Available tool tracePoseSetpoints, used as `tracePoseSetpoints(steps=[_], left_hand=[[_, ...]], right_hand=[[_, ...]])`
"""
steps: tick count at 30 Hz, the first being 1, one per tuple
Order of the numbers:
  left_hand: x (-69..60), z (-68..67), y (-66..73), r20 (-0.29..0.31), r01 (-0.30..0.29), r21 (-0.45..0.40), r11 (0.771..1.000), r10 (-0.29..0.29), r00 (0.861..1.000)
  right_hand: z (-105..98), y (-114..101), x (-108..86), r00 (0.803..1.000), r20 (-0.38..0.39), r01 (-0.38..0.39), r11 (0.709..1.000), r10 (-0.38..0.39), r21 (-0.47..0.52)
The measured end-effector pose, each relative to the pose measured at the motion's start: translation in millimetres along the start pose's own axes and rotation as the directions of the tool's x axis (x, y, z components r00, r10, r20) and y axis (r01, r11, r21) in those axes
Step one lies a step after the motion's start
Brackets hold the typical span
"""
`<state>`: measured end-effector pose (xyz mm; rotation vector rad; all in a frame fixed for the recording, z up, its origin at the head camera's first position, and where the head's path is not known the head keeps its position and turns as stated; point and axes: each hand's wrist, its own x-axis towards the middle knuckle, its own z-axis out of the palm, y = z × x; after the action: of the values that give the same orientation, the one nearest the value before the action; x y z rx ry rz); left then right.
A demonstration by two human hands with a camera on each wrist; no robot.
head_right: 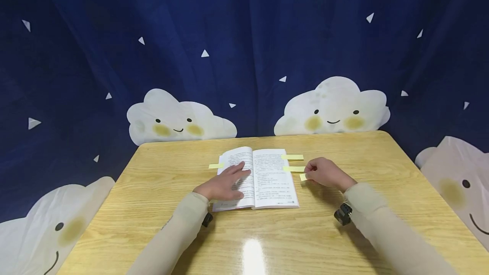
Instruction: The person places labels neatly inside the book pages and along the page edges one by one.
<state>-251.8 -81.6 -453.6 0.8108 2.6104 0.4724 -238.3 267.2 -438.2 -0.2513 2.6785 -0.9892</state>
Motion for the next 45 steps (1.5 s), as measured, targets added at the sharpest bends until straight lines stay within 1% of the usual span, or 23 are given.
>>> tracePoseSetpoints(steps=[5, 7, 10, 17, 25, 34, 45], left_hand=[[0.1, 0.3, -0.3, 0.000, -0.002, 0.004, 1.000, 0.002, 1.000], [0.1, 0.5, -0.5, 0.001, -0.003, 0.004, 1.000, 0.003, 1.000], [0.2, 0.3, -0.7, 0.001, -0.003, -0.001, 1.000, 0.003, 1.000], [0.2, 0.1, -1.1, 0.003, -0.002, -0.011, 1.000, 0.002, 1.000], [-0.6, -0.2, -0.7, 0.003, -0.003, -0.015, 1.000, 0.003, 1.000], [-1.0, -1.8, -0.3, -0.002, -0.019, -0.027, 0.999, 0.019, 1.000], [-0.6, -0.8, -0.9, 0.000, -0.016, -0.025, 1.000, 0.016, 1.000]], right_hand=[[18.3, -11.9, -1.3, 0.999, 0.039, 0.027, 0.999, -0.029, 0.047], [22.9, -13.7, -0.8, 0.997, 0.066, 0.030, 0.997, -0.035, 0.076], [28.0, -14.2, -0.9, 0.993, 0.101, 0.044, 0.995, -0.053, 0.090], [36.8, -10.8, -2.6, 0.987, 0.157, 0.013, 0.992, -0.033, 0.125], [44.4, -5.8, -0.7, 0.986, 0.163, 0.013, 0.992, -0.034, 0.128], [46.1, -4.3, -1.4, 0.983, 0.166, 0.051, 0.990, -0.072, 0.129], [48.8, -5.0, -2.9, 0.988, 0.152, -0.010, 0.991, -0.010, 0.130]])
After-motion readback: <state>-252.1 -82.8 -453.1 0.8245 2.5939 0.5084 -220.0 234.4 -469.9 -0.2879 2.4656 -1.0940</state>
